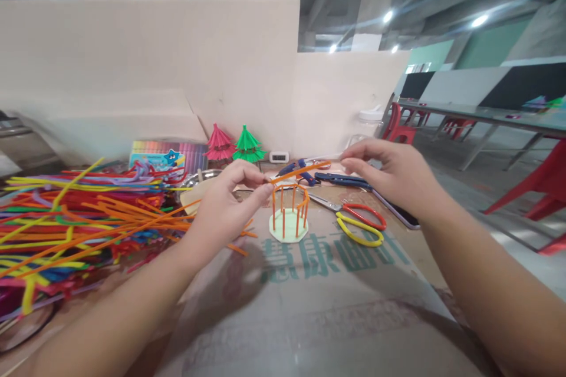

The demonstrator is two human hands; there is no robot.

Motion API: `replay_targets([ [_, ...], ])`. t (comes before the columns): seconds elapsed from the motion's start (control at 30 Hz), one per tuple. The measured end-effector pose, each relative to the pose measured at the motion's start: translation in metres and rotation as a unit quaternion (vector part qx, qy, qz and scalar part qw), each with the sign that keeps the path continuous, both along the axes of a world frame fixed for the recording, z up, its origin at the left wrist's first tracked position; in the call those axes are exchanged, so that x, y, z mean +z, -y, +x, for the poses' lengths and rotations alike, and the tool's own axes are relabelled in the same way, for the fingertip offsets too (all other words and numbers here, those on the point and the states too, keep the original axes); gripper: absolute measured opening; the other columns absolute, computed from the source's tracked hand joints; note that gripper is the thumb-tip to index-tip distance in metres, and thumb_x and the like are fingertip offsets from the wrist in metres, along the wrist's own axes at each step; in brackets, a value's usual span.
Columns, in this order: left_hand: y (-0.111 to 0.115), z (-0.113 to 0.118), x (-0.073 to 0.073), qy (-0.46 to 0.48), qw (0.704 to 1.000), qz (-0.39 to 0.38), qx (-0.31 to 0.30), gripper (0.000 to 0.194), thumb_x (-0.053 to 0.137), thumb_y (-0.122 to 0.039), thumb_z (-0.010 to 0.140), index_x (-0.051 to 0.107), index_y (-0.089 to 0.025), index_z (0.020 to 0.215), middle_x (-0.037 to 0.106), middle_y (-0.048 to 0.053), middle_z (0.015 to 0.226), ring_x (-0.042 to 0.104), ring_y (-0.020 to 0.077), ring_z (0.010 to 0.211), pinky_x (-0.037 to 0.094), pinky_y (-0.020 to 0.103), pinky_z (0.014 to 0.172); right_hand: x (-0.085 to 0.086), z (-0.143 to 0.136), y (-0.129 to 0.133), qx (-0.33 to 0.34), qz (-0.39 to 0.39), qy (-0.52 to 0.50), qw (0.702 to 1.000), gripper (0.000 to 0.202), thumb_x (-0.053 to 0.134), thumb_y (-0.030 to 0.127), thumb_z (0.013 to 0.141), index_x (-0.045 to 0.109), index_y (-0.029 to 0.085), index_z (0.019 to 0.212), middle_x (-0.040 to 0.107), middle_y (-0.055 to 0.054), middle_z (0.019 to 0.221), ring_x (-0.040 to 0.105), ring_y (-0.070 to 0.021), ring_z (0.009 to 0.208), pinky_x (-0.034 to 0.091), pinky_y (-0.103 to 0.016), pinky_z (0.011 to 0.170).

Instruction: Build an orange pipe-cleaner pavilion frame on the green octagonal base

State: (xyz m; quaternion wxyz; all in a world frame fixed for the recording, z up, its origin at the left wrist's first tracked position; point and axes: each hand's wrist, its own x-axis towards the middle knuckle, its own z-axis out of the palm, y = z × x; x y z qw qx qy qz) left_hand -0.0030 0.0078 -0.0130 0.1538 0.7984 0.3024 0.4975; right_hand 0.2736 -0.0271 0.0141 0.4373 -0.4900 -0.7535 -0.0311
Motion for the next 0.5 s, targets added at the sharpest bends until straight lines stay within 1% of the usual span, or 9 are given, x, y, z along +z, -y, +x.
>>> replay_targets([
  [0.07,0.002,0.007,-0.009,0.035,0.997,-0.057,-0.032,0.013,0.066,-0.029,0.089,0.059,-0.020,0.083,0.064,0.001,0.086,0.062,0.0153,0.081,0.050,0.029,0.073,-0.006,-0.013,0.000,0.080,-0.060,-0.054,0.993,0.020,0.064,0.033,0.092,0.079,0.025,0.102,0.080,-0.004,0.099,0.073,-0.0221,0.090,0.057,-0.035,0.080],
  [0.13,0.007,0.015,-0.018,0.028,0.995,-0.081,-0.051,0.014,0.064,-0.028,0.089,0.059,-0.020,0.080,0.065,0.001,0.085,0.063,0.0159,0.083,0.050,0.029,0.075,-0.015,-0.032,0.002,0.176,-0.096,-0.107,0.974,0.023,0.061,0.035,0.095,0.079,0.026,0.106,0.079,-0.004,0.106,0.072,-0.0220,0.102,0.056,-0.037,0.090],
  [0.2,0.013,0.021,-0.024,-0.010,0.995,-0.081,-0.064,0.015,0.063,-0.025,0.090,0.058,-0.019,0.077,0.066,0.001,0.086,0.063,0.0166,0.088,0.050,0.030,0.080,-0.023,-0.050,0.006,0.235,-0.115,-0.143,0.954,0.025,0.058,0.036,0.097,0.080,0.024,0.102,0.079,-0.004,0.101,0.073,-0.0208,0.099,0.056,-0.036,0.091],
  [0.23,0.015,0.022,-0.024,-0.035,0.994,-0.075,-0.075,0.015,0.063,-0.024,0.091,0.059,-0.019,0.077,0.067,0.001,0.087,0.063,0.0167,0.090,0.050,0.031,0.083,-0.025,-0.056,0.009,0.247,-0.114,-0.154,0.950,0.027,0.057,0.036,0.098,0.080,0.022,0.100,0.079,-0.004,0.096,0.073,-0.0199,0.094,0.056,-0.035,0.089],
  [0.27,0.016,0.021,-0.023,-0.055,0.993,-0.065,-0.085,0.014,0.063,-0.024,0.092,0.061,-0.019,0.079,0.068,0.001,0.088,0.064,0.0167,0.090,0.050,0.031,0.084,-0.026,-0.059,0.010,0.244,-0.108,-0.158,0.951,0.028,0.055,0.034,0.099,0.079,0.021,0.099,0.079,-0.004,0.091,0.073,-0.0189,0.088,0.057,-0.034,0.085],
  [0.33,0.014,0.016,-0.017,-0.079,0.991,-0.045,-0.096,0.011,0.062,-0.027,0.094,0.069,-0.021,0.088,0.071,0.001,0.092,0.065,0.0170,0.092,0.050,0.031,0.086,-0.026,-0.056,0.012,0.203,-0.077,-0.134,0.967,0.027,0.052,0.028,0.100,0.078,0.021,0.103,0.078,-0.004,0.088,0.072,-0.0174,0.082,0.057,-0.031,0.080],
  [0.37,0.012,0.013,-0.012,-0.067,0.994,-0.030,-0.081,0.012,0.062,-0.029,0.094,0.071,-0.021,0.093,0.071,0.002,0.093,0.065,0.0169,0.091,0.050,0.030,0.084,-0.025,-0.051,0.011,0.177,-0.058,-0.101,0.977,0.027,0.051,0.025,0.100,0.077,0.021,0.107,0.078,-0.004,0.092,0.072,-0.0174,0.085,0.056,-0.030,0.080],
  [0.43,0.004,0.005,-0.004,-0.053,0.998,-0.008,-0.027,0.015,0.060,-0.030,0.096,0.073,-0.022,0.098,0.072,0.003,0.099,0.065,0.0173,0.093,0.051,0.031,0.085,-0.024,-0.040,0.006,0.130,-0.024,-0.002,0.991,0.028,0.052,0.021,0.099,0.074,0.023,0.115,0.078,-0.004,0.107,0.071,-0.0187,0.098,0.054,-0.029,0.085],
  [0.5,-0.004,-0.002,0.001,-0.058,0.998,0.019,0.019,0.017,0.060,-0.031,0.095,0.074,-0.022,0.100,0.071,0.003,0.101,0.065,0.0182,0.095,0.051,0.031,0.086,-0.027,-0.032,-0.001,0.095,-0.004,0.086,0.992,0.027,0.053,0.021,0.098,0.073,0.023,0.117,0.077,-0.004,0.113,0.070,-0.0198,0.104,0.052,-0.030,0.088],
])
